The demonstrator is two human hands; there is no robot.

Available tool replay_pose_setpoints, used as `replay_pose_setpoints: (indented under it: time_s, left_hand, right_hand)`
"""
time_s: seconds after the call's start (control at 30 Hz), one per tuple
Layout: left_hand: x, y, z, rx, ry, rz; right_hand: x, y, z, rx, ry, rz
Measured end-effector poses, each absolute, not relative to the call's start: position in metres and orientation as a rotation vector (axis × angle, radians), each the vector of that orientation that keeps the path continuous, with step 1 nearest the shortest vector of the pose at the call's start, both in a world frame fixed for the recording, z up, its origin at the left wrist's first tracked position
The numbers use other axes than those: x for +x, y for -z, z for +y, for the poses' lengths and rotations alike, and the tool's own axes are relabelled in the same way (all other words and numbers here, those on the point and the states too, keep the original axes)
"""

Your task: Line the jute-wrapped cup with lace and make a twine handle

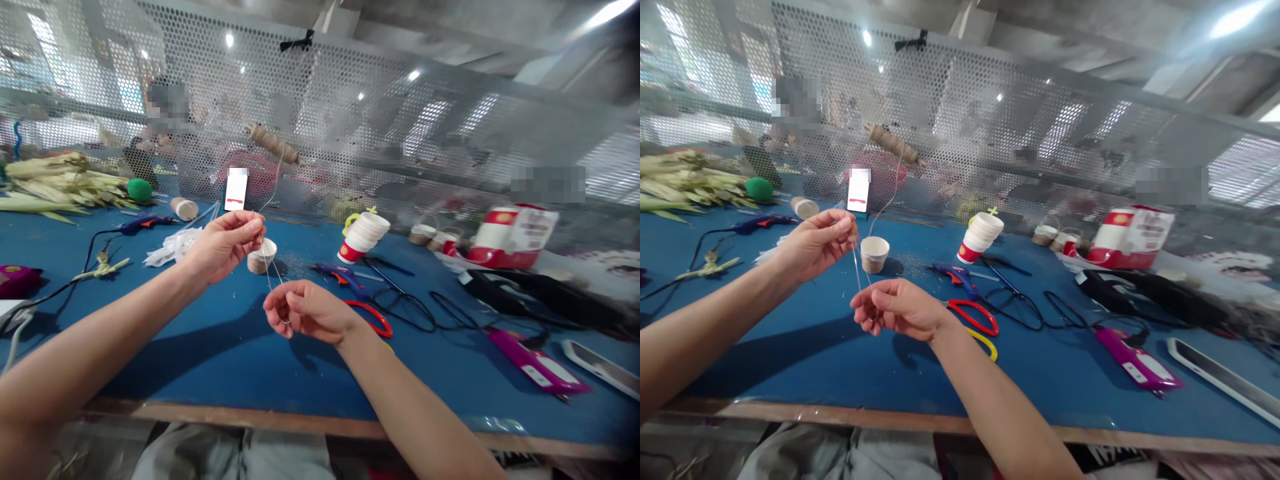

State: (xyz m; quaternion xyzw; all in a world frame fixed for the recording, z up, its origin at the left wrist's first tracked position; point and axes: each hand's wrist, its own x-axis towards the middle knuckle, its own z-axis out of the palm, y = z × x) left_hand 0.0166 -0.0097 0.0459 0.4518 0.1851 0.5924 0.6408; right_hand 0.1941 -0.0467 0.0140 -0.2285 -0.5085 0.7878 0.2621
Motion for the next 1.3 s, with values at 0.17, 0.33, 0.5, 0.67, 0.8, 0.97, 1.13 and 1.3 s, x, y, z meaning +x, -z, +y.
replay_pose_setpoints:
  time_s: [0.17,0.33,0.5,0.67,0.8,0.97,1.13,1.3]
  left_hand:
    - [0.0167,-0.0473,-0.01,1.051,-1.385,0.42]
    - [0.0164,-0.0487,-0.0106,1.049,-1.403,0.437]
    - [0.0169,-0.0499,-0.0124,1.047,-1.425,0.426]
    - [0.0177,-0.0507,-0.0146,1.062,-1.434,0.44]
    - [0.0179,-0.0509,-0.0142,1.07,-1.445,0.424]
    - [0.0165,-0.0503,-0.0125,1.096,-1.459,0.413]
    - [0.0151,-0.0494,-0.0104,1.098,-1.472,0.391]
    - [0.0154,-0.05,-0.01,1.111,-1.496,0.393]
  right_hand:
    - [0.1929,-0.0148,-0.0464,-0.666,-2.099,-1.359]
    - [0.193,-0.0133,-0.0451,-0.665,-2.091,-1.359]
    - [0.194,-0.0146,-0.0452,-0.667,-2.119,-1.374]
    - [0.195,-0.0182,-0.0466,-0.724,-2.087,-1.445]
    - [0.1955,-0.0198,-0.0473,-0.744,-2.064,-1.459]
    - [0.1946,-0.0201,-0.0476,-0.747,-2.037,-1.408]
    - [0.1924,-0.0206,-0.0487,-0.785,-1.986,-1.384]
    - [0.191,-0.0213,-0.0502,-0.82,-1.937,-1.393]
